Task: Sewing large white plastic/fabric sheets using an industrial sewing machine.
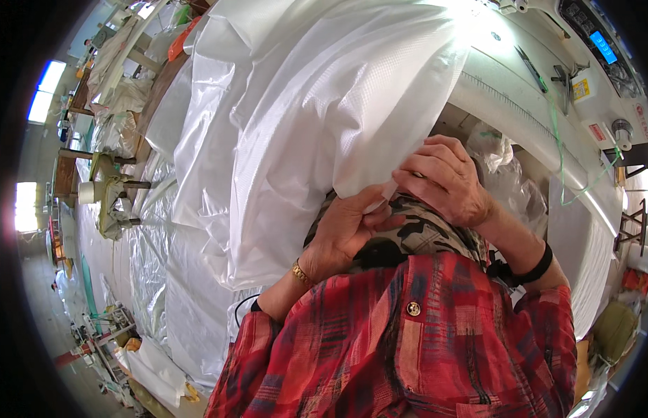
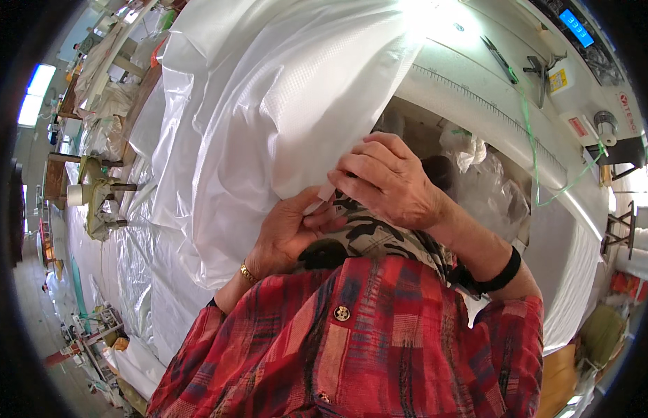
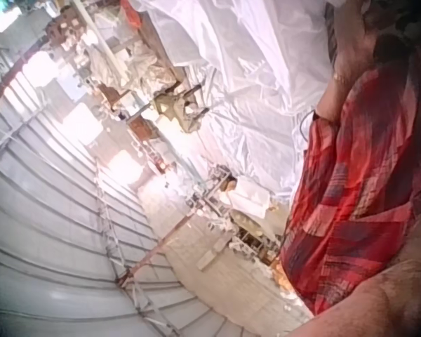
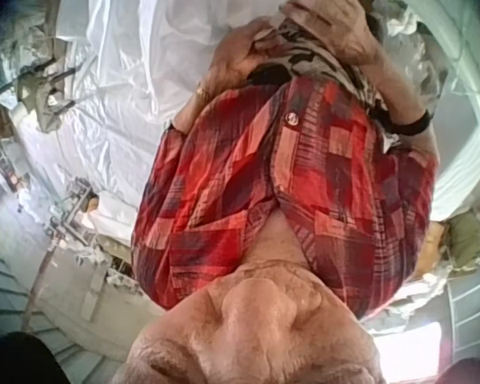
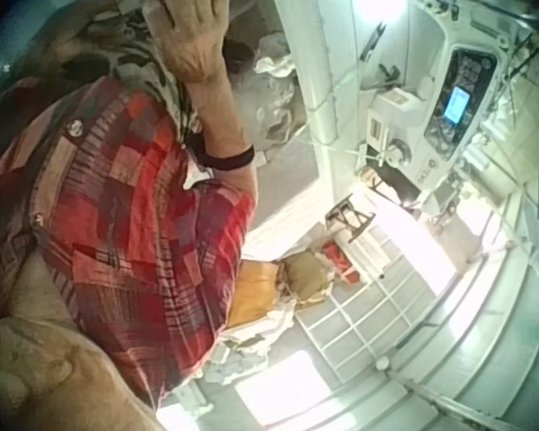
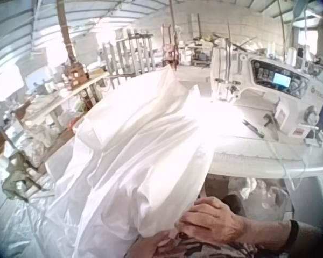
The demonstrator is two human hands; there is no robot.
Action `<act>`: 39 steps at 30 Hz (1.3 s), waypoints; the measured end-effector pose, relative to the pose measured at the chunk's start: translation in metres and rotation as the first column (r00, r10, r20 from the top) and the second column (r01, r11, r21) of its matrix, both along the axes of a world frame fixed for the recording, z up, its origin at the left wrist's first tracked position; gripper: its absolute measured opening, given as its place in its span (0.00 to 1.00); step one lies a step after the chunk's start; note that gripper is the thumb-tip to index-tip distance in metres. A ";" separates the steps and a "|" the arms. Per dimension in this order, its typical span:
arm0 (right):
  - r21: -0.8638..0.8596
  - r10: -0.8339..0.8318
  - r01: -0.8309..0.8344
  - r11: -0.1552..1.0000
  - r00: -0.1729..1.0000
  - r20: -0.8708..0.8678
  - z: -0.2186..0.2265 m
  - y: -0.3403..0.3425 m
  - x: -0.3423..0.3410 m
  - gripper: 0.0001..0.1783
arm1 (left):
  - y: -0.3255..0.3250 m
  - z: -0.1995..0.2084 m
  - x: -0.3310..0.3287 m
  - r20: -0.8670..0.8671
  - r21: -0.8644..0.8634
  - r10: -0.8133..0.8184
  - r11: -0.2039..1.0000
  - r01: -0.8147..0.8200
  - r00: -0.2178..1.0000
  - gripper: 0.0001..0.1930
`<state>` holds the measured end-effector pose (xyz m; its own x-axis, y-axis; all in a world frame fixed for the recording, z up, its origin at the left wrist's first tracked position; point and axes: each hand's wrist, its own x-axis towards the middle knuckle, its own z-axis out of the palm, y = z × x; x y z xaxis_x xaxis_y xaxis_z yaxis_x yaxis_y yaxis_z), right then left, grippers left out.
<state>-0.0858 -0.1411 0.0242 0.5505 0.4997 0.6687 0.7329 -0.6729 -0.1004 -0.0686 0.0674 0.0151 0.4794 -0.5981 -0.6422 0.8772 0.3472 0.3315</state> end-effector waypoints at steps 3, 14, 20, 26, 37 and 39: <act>-0.088 0.040 -0.046 0.995 0.996 -0.074 0.009 0.002 0.006 0.17 | 0.002 -0.004 0.002 0.052 -0.027 -0.024 0.999 0.026 0.998 0.06; -0.130 0.060 -0.098 0.987 0.962 -0.265 0.023 0.008 0.010 0.10 | 0.007 -0.010 0.002 0.096 -0.024 -0.088 0.996 0.091 0.991 0.06; -0.059 0.112 -0.116 0.991 0.991 -0.067 0.012 0.003 0.008 0.09 | 0.005 -0.009 0.003 0.005 -0.148 -0.012 0.989 0.012 1.000 0.07; -0.106 0.089 -0.081 0.991 0.994 0.068 0.000 -0.001 0.001 0.09 | 0.003 -0.007 0.003 -0.003 -0.180 -0.003 0.984 0.003 1.000 0.09; -0.133 0.069 -0.055 0.990 0.992 0.103 -0.001 -0.001 -0.002 0.08 | 0.001 0.001 0.002 0.021 -0.136 0.038 0.990 -0.035 0.999 0.07; -0.137 0.060 -0.045 0.989 0.992 0.107 -0.001 0.000 -0.003 0.08 | 0.000 0.004 -0.002 0.066 -0.104 0.075 0.992 -0.068 0.995 0.08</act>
